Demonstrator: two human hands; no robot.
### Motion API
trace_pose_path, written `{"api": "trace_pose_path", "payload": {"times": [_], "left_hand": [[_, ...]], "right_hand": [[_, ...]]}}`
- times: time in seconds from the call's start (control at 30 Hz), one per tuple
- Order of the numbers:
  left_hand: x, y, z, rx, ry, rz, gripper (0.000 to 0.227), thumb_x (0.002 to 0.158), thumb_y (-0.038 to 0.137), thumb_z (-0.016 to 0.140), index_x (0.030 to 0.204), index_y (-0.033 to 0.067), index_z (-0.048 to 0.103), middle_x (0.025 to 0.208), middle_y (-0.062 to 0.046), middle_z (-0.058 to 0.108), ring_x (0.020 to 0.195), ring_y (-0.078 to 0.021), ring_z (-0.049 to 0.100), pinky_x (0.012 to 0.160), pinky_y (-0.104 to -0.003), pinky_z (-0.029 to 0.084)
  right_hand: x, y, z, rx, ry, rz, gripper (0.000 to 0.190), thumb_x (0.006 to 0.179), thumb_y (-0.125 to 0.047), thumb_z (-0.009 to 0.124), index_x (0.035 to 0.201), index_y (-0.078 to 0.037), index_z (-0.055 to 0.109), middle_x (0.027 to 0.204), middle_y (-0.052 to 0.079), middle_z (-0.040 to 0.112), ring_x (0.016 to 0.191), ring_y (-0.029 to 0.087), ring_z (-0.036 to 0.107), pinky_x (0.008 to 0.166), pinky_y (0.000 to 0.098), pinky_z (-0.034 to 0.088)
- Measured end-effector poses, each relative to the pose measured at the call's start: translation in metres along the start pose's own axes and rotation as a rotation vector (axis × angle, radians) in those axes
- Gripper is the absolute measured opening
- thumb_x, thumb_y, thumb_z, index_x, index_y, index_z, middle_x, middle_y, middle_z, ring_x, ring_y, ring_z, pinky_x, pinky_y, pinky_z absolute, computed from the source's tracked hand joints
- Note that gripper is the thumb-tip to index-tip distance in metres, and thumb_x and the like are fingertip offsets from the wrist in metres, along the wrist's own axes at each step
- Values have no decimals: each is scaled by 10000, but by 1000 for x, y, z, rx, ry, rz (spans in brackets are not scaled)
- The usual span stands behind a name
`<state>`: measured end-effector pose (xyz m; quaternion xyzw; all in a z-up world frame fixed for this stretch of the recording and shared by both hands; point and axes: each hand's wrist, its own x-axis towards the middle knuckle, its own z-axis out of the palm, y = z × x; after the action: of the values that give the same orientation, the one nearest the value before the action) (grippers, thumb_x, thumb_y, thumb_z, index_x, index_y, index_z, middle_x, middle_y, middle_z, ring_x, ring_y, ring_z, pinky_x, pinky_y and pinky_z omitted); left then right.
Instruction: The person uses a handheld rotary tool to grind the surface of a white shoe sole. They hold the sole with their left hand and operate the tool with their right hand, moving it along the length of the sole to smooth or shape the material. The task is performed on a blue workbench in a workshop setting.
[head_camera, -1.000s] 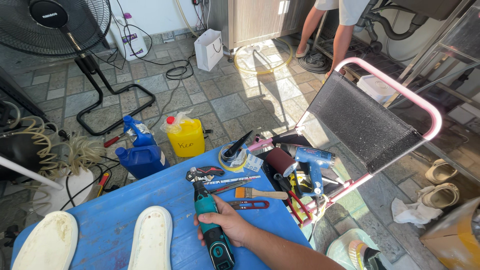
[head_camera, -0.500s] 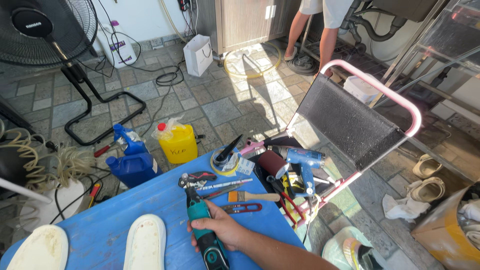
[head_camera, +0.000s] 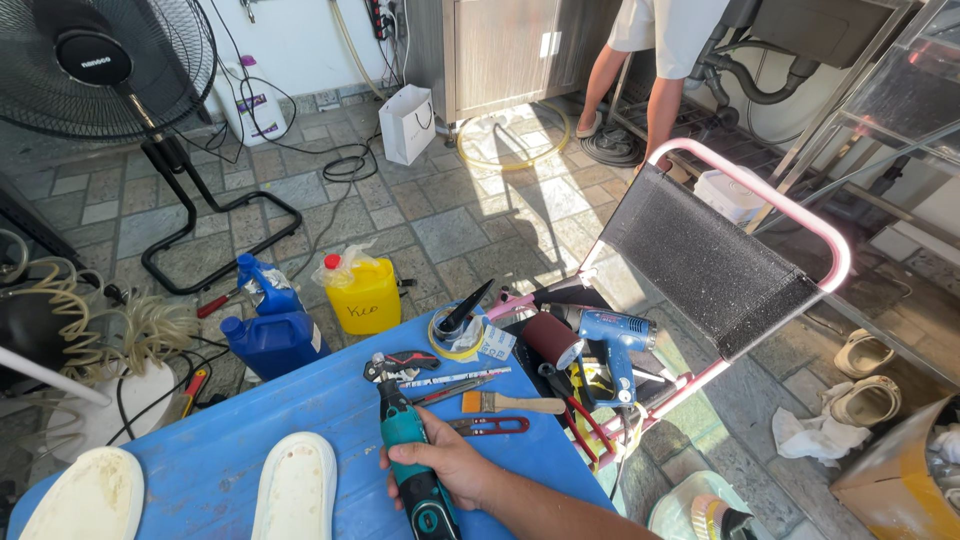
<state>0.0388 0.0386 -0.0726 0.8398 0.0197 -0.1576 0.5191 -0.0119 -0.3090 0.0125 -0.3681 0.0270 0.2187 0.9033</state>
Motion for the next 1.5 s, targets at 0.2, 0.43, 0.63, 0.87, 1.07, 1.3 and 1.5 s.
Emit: {"api": "trace_pose_path", "payload": {"times": [0.2, 0.43, 0.63, 0.87, 1.07, 1.3, 1.5], "left_hand": [[38, -14, -32, -84, 239, 268, 292, 1039, 166, 642, 1259, -6, 728, 919, -211, 747, 755, -333, 659, 724, -472, 533], [33, 1, -24, -30, 422, 388, 303, 1042, 263, 664, 1209, 13, 704, 933, -143, 753, 960, -205, 730, 938, -363, 541], [7, 23, -31, 165, 393, 110, 326, 993, 316, 734, 1035, 1, 805, 781, -181, 735, 702, -240, 741, 786, -387, 586], [-5, 52, -21, 49, 460, 347, 271, 1020, 242, 688, 1090, -5, 775, 912, -150, 768, 854, -212, 753, 822, -353, 587], [-27, 89, -14, 77, 513, 411, 223, 956, 178, 727, 1076, -1, 783, 917, -154, 784, 879, -208, 773, 863, -335, 593], [-33, 99, -17, 115, 506, 165, 197, 979, 182, 767, 983, -10, 810, 752, -165, 784, 651, -231, 755, 709, -364, 599], [-34, 108, -15, 169, 514, 356, 161, 926, 128, 742, 1037, 32, 808, 946, -148, 786, 909, -210, 759, 831, -355, 598]], "right_hand": [[-1, 2, -1, 0, -44, -7, 657, 997, -134, 729, 1512, -107, 321, 1107, 161, 629, 850, 264, 715, 701, 442, 630], [-3, 1, 4, -14, -62, 3, 704, 996, -136, 725, 1568, -125, 316, 1136, 167, 628, 886, 271, 720, 735, 456, 633], [-4, 0, 7, 3, -85, 2, 690, 992, -139, 729, 1544, -121, 316, 1144, 165, 625, 897, 275, 722, 755, 459, 636], [-5, -2, 10, -29, -58, -3, 710, 977, -150, 731, 1554, -134, 316, 1120, 151, 631, 879, 264, 721, 735, 446, 634], [-5, -5, 12, -56, -42, 5, 733, 969, -155, 735, 1562, -113, 307, 1108, 154, 638, 873, 261, 723, 727, 437, 636], [-5, -7, 15, -74, -32, 12, 755, 953, -161, 737, 1566, -128, 297, 1097, 149, 641, 865, 256, 723, 726, 437, 637], [-6, -7, 15, -70, -34, 13, 784, 949, -166, 742, 1582, -140, 280, 1097, 148, 643, 865, 254, 725, 724, 436, 638]]}}
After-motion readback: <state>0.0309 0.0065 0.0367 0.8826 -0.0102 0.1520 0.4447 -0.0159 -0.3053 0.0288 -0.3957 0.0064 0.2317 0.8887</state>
